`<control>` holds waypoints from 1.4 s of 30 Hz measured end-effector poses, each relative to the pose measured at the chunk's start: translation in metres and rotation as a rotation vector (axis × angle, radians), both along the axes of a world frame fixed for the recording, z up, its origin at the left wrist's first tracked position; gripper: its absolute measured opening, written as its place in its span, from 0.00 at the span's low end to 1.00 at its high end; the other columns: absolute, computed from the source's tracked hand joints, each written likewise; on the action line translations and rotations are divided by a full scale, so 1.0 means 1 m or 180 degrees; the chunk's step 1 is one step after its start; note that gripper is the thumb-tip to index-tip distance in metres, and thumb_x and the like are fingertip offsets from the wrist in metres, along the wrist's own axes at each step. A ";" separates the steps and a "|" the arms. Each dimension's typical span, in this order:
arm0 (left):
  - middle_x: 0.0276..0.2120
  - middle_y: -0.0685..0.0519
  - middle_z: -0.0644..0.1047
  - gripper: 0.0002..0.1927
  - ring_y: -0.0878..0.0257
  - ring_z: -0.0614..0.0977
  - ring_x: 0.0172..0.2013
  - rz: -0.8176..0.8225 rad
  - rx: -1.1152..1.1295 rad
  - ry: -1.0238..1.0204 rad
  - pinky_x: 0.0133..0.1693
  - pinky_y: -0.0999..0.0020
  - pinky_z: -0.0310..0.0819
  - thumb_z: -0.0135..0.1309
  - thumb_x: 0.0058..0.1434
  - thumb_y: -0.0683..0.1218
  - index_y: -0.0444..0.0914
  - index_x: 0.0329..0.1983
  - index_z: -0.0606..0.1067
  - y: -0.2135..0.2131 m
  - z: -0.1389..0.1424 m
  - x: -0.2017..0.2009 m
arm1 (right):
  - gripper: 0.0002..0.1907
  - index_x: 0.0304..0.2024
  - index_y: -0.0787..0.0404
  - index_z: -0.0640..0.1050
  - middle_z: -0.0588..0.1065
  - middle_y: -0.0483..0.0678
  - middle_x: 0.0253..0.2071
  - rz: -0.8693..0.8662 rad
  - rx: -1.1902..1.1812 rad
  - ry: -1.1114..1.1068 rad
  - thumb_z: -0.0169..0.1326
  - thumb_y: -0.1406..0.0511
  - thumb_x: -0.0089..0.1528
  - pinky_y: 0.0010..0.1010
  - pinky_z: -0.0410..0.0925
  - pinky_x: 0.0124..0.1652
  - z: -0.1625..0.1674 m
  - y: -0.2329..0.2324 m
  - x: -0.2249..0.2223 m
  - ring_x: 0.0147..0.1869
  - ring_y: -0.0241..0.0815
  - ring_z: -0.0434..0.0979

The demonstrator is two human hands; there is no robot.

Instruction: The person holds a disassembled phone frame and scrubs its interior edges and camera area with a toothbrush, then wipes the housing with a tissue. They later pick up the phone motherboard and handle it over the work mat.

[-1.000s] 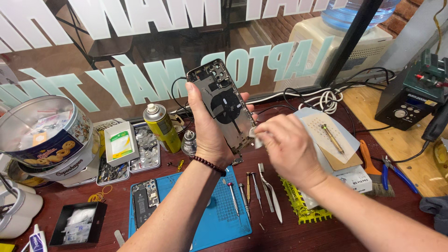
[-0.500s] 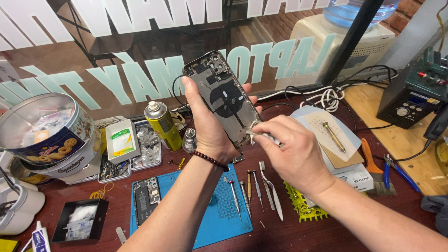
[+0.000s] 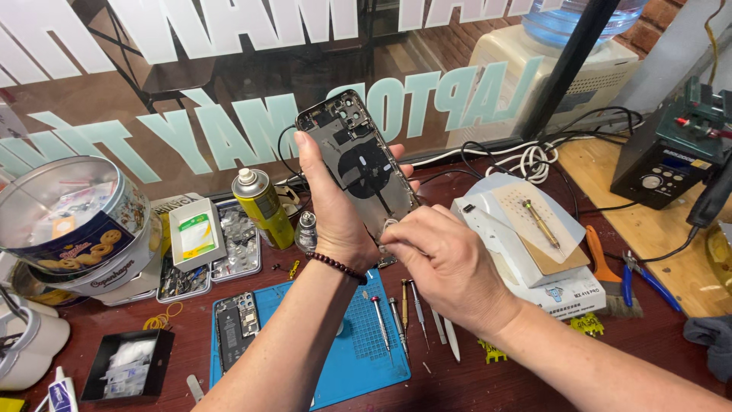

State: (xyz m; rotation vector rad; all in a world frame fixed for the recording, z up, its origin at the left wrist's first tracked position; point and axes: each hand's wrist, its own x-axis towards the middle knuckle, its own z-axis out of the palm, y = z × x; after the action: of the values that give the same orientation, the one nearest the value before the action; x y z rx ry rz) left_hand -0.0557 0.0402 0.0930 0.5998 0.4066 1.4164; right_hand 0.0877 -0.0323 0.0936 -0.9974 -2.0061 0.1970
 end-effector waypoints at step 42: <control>0.38 0.45 0.77 0.48 0.55 0.80 0.35 -0.0065 -0.0322 0.0104 0.36 0.56 0.79 0.32 0.57 0.82 0.36 0.49 0.72 0.002 -0.016 -0.004 | 0.08 0.41 0.60 0.83 0.82 0.42 0.34 -0.0518 -0.1860 0.1048 0.58 0.64 0.63 0.28 0.70 0.34 0.000 0.041 0.034 0.34 0.31 0.76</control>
State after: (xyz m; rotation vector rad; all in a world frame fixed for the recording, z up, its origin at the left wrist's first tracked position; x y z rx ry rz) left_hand -0.0598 0.0424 0.0773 0.5437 0.4938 1.3595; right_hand 0.1222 0.0083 0.0937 -1.3774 -1.5811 0.8366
